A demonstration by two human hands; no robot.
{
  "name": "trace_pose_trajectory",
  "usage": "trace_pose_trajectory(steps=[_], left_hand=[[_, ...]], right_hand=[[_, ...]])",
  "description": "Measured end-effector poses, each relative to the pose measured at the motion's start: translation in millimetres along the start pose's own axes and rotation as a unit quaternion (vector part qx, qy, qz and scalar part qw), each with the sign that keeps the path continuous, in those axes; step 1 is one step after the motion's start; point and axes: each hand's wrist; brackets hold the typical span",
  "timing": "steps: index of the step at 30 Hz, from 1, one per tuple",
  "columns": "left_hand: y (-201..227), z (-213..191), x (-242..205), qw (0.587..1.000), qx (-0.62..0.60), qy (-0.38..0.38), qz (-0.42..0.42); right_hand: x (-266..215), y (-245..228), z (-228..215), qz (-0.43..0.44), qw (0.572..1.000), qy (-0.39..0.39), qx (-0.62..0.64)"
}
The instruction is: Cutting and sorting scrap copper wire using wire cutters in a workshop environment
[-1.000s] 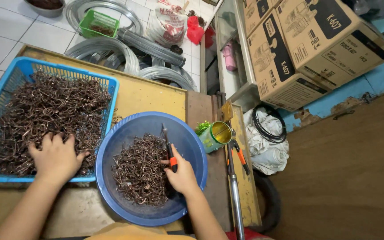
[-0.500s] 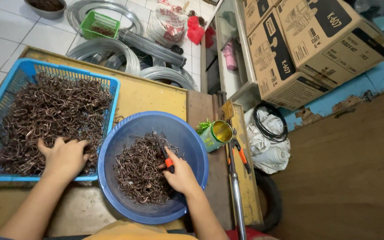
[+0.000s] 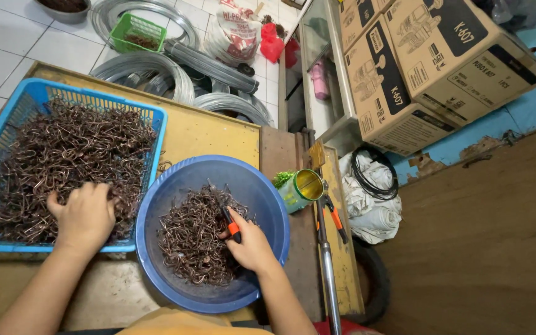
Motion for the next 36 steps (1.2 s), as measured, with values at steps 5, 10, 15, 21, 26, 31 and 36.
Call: trace_pose_trajectory(steps=[5, 10, 15, 21, 26, 31, 36], left_hand=[[-19.2, 16.6, 5.0, 0.989, -0.104, 0.101, -0.025], [-29.2, 18.6, 7.0, 0.973, -0.171, 0.147, -0.050], [-7.9, -26.9, -7.3, 0.931, -0.340, 0.100, -0.087], [-38.6, 13.0, 3.8, 0.889, -0.380, 0.250, 0.048], [12.9, -56.3, -15.1, 0.805, -0.556, 0.204, 0.019], [98.9, -123.5, -47.3, 0.760, -0.640, 0.012, -0.107], [162.1, -98.1, -77.3, 0.766, -0.620, -0.163, -0.041]], right_hand=[[0.6, 1.2, 0.1, 0.010, 1.000, -0.005, -0.008], [0.6, 4.6, 1.5, -0.011, 1.000, 0.007, -0.004], [2.6, 11.6, 5.1, -0.017, 1.000, 0.012, -0.006], [1.6, 8.1, 4.3, -0.005, 1.000, 0.004, -0.017], [4.8, 16.8, 7.0, -0.026, 0.999, 0.016, -0.021], [6.1, 20.2, 7.9, -0.027, 0.999, 0.009, -0.023], [10.4, 40.4, 14.0, -0.052, 0.998, 0.031, -0.002]])
Point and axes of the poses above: each hand's wrist, its own x-axis towards the middle knuckle, its own z-axis out of the palm, y = z × x, and after that the axes turned 5 degrees about -z, right-handed
